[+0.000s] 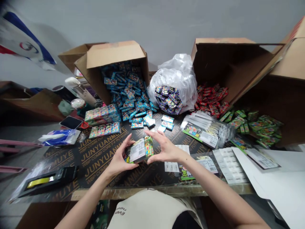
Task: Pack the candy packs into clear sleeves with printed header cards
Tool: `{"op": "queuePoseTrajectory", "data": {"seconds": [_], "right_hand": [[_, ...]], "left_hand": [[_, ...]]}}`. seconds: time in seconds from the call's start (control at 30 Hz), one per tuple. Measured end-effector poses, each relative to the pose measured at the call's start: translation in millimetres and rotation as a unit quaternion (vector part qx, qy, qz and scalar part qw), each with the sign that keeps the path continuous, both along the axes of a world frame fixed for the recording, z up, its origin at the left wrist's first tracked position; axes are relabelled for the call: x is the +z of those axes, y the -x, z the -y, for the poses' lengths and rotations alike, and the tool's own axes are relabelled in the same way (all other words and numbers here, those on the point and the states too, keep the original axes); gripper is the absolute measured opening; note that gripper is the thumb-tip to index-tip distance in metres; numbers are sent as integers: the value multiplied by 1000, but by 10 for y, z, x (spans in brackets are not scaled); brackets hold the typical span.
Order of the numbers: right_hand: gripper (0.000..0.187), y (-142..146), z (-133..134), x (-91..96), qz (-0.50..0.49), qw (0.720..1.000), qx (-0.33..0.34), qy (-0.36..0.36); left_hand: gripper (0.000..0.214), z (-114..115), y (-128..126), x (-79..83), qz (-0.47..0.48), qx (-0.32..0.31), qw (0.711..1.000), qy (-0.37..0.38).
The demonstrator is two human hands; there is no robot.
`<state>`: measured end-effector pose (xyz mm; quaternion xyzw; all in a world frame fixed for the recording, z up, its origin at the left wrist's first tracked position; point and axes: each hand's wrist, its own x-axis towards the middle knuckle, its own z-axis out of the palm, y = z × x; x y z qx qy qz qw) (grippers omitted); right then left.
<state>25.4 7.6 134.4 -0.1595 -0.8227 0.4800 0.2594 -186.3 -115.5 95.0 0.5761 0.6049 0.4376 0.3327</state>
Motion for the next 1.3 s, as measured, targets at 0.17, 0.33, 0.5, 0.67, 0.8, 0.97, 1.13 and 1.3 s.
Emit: {"op": "queuePoseTrajectory", "data": {"seconds": [0.17,0.33,0.5,0.67,0.8,0.97,1.13,1.3], "right_hand": [[66,214,261,-227,-119,950,-176,229],[52,534,416,-390,-197,815,-343,424],[48,449,383,-387,-207,782,-304,503],[43,308,316,-387,-238,733,-271,577],[34,224,195,-444,-167,731,-209,629],[21,79,155,-499,-142,715,-155,667],[29,63,221,-526,-180,731,-170,636],[9,116,263,-516,-151,821,-250,490]], "left_hand": [[104,-52,-342,-123,-14,167,986,-12],[44,-134,-765,-283,279,226,933,14],[27,-193,-828,-235,523,247,813,68],[13,-358,-617,-119,538,219,797,164],[19,-439,-518,-41,505,186,827,161],[25,-446,-462,-14,470,161,853,158],[30,-433,-438,-47,485,157,843,171],[13,-403,-468,-2,417,139,890,120]]}}
